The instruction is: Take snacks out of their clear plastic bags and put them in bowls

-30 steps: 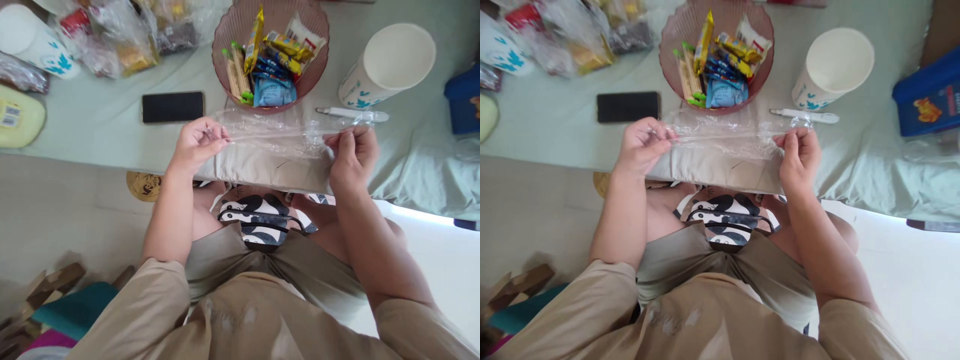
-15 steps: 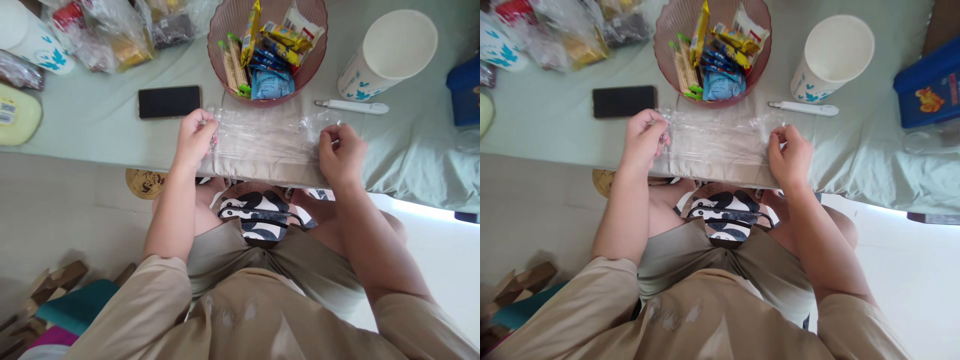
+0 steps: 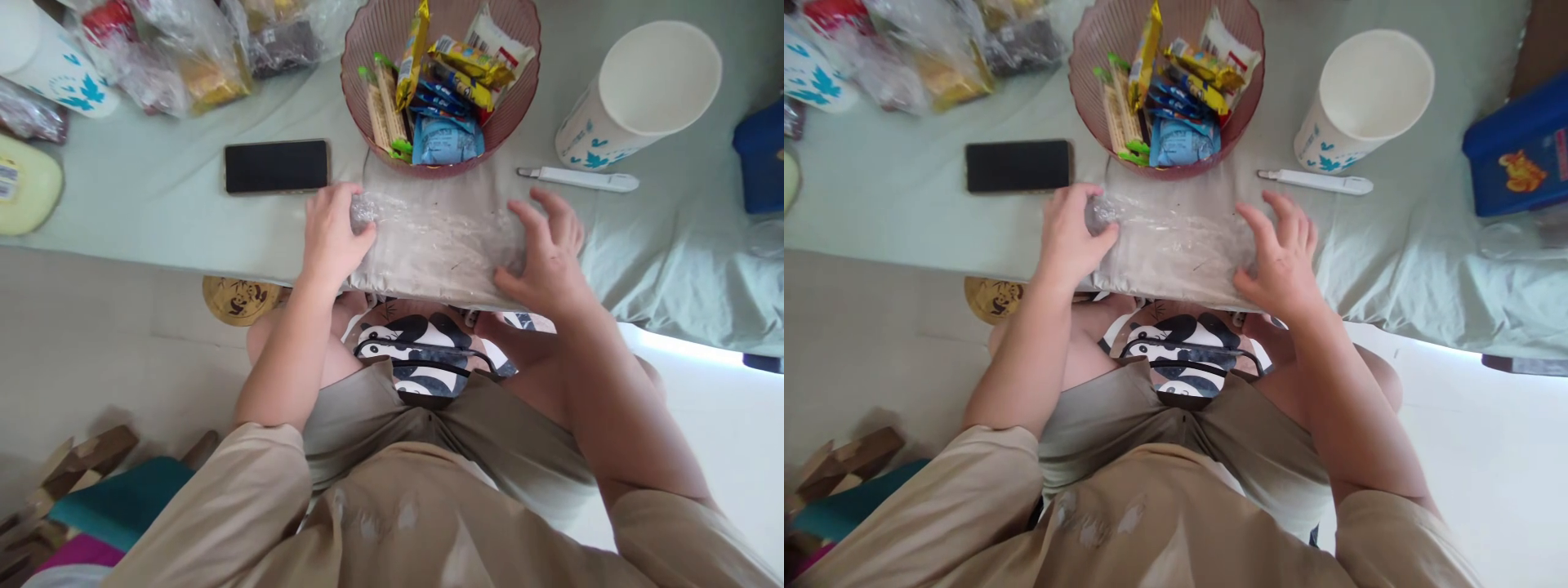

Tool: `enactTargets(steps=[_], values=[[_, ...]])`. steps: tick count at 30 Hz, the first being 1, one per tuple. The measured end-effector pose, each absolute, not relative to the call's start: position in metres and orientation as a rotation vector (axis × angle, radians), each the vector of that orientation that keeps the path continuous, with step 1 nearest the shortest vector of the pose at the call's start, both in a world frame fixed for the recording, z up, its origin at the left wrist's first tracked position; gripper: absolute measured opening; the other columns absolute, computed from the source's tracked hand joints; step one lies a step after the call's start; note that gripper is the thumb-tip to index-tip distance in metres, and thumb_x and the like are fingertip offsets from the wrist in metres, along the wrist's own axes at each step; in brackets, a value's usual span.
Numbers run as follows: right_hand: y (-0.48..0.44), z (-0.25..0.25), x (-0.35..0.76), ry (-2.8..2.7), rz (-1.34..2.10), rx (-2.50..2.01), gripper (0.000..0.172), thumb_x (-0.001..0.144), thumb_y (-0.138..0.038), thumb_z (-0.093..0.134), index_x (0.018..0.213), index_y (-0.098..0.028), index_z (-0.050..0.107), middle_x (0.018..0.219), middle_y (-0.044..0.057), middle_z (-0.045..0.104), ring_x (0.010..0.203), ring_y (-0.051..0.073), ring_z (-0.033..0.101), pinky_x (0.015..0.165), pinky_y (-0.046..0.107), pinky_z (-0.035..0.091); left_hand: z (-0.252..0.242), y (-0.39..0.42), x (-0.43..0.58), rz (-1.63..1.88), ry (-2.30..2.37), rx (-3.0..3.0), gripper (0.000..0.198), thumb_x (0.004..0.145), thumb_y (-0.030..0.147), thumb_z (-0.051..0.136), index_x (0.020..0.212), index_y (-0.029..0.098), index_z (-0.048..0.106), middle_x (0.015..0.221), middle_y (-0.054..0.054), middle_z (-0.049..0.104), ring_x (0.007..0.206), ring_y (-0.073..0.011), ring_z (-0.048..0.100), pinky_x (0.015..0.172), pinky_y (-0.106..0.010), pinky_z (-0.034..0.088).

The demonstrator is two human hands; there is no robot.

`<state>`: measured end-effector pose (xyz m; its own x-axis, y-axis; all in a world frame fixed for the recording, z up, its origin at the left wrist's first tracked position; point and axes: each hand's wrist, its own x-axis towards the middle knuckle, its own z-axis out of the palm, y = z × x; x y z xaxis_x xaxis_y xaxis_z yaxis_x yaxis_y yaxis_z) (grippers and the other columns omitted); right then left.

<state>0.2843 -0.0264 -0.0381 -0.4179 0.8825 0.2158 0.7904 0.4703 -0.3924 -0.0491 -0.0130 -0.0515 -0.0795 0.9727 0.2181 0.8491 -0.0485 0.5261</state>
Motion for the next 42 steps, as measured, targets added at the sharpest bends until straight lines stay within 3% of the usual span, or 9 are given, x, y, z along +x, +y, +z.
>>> enactTargets(steps=[4, 9, 14, 16, 20, 26, 32, 40, 42], values=[[-0.031, -0.026, 0.288, -2.325, 0.387, -1.271, 0.059, 0.084, -0.049, 0.065, 0.139, -0.032, 0.053, 0.151, 0.013, 0.046, 0.147, 0.047, 0.033, 0.113, 0.072, 0.027, -0.048, -0.012, -0.043, 0.819, 1.784, 1.978, 0.039, 0.082, 0.013, 0.069, 0.117, 0.027, 0.062, 0.101, -0.003, 0.070, 0.104, -0.0220, 0.066, 0.098, -0.037, 0.054], [-0.019, -0.013, 0.294, -1.899, 0.368, -1.154, 0.033, 0.093, -0.051, 0.059, 0.110, -0.025, 0.069, 0.116, 0.013, 0.069, 0.120, 0.035, 0.062, 0.109, 0.057, 0.043, -0.026, -0.017, -0.019, 0.795, 1.451, 1.920, 0.035, 0.083, 0.008, 0.061, 0.115, 0.022, 0.063, 0.092, 0.000, 0.070, 0.090, -0.0135, 0.067, 0.090, -0.029, 0.053], [-0.020, -0.007, 0.277, -1.987, 1.085, -1.055, 0.053, 0.083, -0.048, 0.073, 0.129, -0.023, 0.062, 0.120, 0.011, 0.072, 0.106, 0.026, 0.069, 0.090, 0.041, 0.056, -0.017, -0.022, 0.010, 0.807, 1.125, 1.816, 0.023, 0.084, 0.012, 0.063, 0.105, 0.020, 0.065, 0.088, 0.000, 0.068, 0.085, -0.0136, 0.067, 0.085, -0.031, 0.055], [-0.026, -0.004, 0.268, -2.136, 1.213, -1.097, 0.056, 0.078, -0.042, 0.077, 0.129, -0.022, 0.063, 0.105, 0.007, 0.074, 0.092, 0.023, 0.070, 0.080, 0.036, 0.055, -0.017, -0.022, 0.016, 0.841, 1.057, 1.741, 0.019, 0.084, 0.018, 0.068, 0.103, 0.021, 0.065, 0.088, 0.000, 0.068, 0.085, -0.0146, 0.068, 0.084, -0.032, 0.056], [-0.033, 0.000, 0.260, -2.191, 1.390, -1.159, 0.012, 0.083, -0.027, 0.064, 0.090, -0.019, 0.070, 0.061, -0.003, 0.059, 0.056, 0.012, 0.052, 0.058, 0.028, 0.043, -0.016, -0.015, 0.012, 0.993, 1.019, 1.551, 0.036, 0.079, 0.040, 0.080, 0.108, 0.026, 0.063, 0.104, -0.003, 0.068, 0.100, -0.0200, 0.071, 0.087, -0.037, 0.058], [-0.028, -0.011, 0.254, -1.453, 1.430, -1.232, 0.012, 0.085, -0.032, 0.066, 0.089, -0.022, 0.062, 0.075, -0.001, 0.064, 0.057, 0.011, 0.058, 0.056, 0.027, 0.050, -0.016, -0.008, 0.016, 1.048, 0.868, 1.175, 0.068, 0.075, 0.080, 0.066, 0.118, 0.028, 0.063, 0.132, -0.008, 0.067, 0.129, -0.0317, 0.063, 0.100, -0.045, 0.055], [-0.026, -0.020, 0.240, -1.468, 1.510, -1.094, 0.039, 0.079, -0.031, 0.074, 0.115, -0.027, 0.062, 0.116, 0.004, 0.070, 0.081, 0.017, 0.071, 0.069, 0.032, 0.059, -0.031, -0.016, 0.045, 0.790, 0.950, 1.168, 0.051, 0.078, 0.052, 0.080, 0.113, 0.017, 0.069, 0.115, -0.012, 0.075, 0.107, -0.0272, 0.072, 0.095, -0.042, 0.058], [-0.029, -0.022, 0.242, -1.528, 1.251, -1.359, 0.023, 0.087, -0.023, 0.058, 0.108, -0.026, 0.067, 0.076, 0.001, 0.068, 0.056, 0.016, 0.065, 0.051, 0.030, 0.050, -0.030, -0.016, 0.044, 0.686, 0.940, 1.286, 0.058, 0.078, 0.038, 0.081, 0.129, 0.024, 0.056, 0.091, -0.003, 0.076, 0.080, -0.0189, 0.074, 0.073, -0.031, 0.059], [-0.028, -0.023, 0.243, -1.521, 1.200, -1.364, 0.023, 0.087, -0.024, 0.058, 0.108, -0.026, 0.068, 0.076, 0.001, 0.068, 0.056, 0.017, 0.065, 0.052, 0.031, 0.051, -0.031, -0.016, 0.045, 0.701, 1.011, 1.292, 0.045, 0.083, 0.033, 0.074, 0.123, 0.023, 0.057, 0.084, -0.001, 0.074, 0.072, -0.0167, 0.073, 0.068, -0.030, 0.059]])
